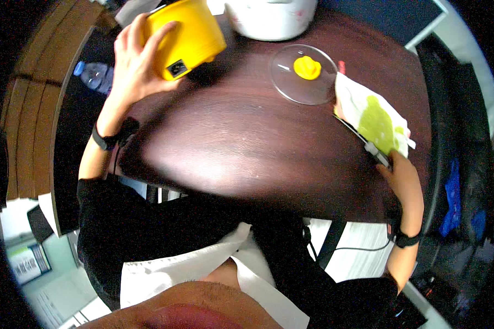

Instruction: The person uses a screwdriver to remove screws from the bottom of a yellow electric kettle. They then lift the kettle to reveal the inner pot and open a white rice cooker.

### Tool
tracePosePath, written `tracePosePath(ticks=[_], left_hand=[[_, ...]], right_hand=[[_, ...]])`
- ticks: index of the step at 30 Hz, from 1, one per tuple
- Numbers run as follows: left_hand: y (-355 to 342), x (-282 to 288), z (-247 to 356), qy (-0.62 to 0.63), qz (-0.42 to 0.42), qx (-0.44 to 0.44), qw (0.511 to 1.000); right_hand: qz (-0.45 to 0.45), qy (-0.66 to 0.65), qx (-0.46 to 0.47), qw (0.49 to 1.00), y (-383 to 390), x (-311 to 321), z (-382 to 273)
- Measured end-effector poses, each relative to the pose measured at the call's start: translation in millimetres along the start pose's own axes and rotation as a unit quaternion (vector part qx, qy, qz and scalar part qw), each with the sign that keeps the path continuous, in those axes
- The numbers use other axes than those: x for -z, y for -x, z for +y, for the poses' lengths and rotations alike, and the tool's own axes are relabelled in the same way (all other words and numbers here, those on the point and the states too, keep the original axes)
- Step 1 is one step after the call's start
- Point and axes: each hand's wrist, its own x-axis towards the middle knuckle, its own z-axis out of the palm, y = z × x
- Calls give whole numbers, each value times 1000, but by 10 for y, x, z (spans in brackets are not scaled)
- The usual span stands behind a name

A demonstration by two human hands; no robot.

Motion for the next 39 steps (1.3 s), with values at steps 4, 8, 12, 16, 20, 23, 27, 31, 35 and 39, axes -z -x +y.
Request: tracePosePath(ticks=[4, 8, 12, 16, 20, 23, 27, 31, 35, 39], left_hand=[[219, 2, 78, 24, -64, 22, 997], [325, 100, 181, 17, -77, -1, 997], [379, 58, 198, 122, -81, 58, 987], [342, 84, 122, 155, -123, 1, 980], [389, 93, 42, 246, -168, 2, 955], [450, 38, 63, 274, -175, -7, 946], [440, 44, 50, 290, -177, -1, 941], [448, 42, 20, 323, -150, 62, 932], [335, 128, 73, 360, -116, 20, 925], [123, 288, 208, 302, -222, -7, 927]], right_hand=[[-8, -5, -1, 1000, -41, -32, 33], [-15, -8, -1, 1000, -66, -36, 44], [-21, -12, 11, 1000, -92, -43, 52], [-30, -12, -2, 999, -89, -13, 10], [-31, -18, -1, 999, -84, 2, -29], [-39, -21, -5, 999, -80, 22, -20], [-31, -38, 5, 999, -79, -23, 29], [-26, -26, 1, 999, -66, -20, 29], [51, 28, -2, 998, -42, 86, -1], [51, 0, 95, 994, -214, 380, -761]])
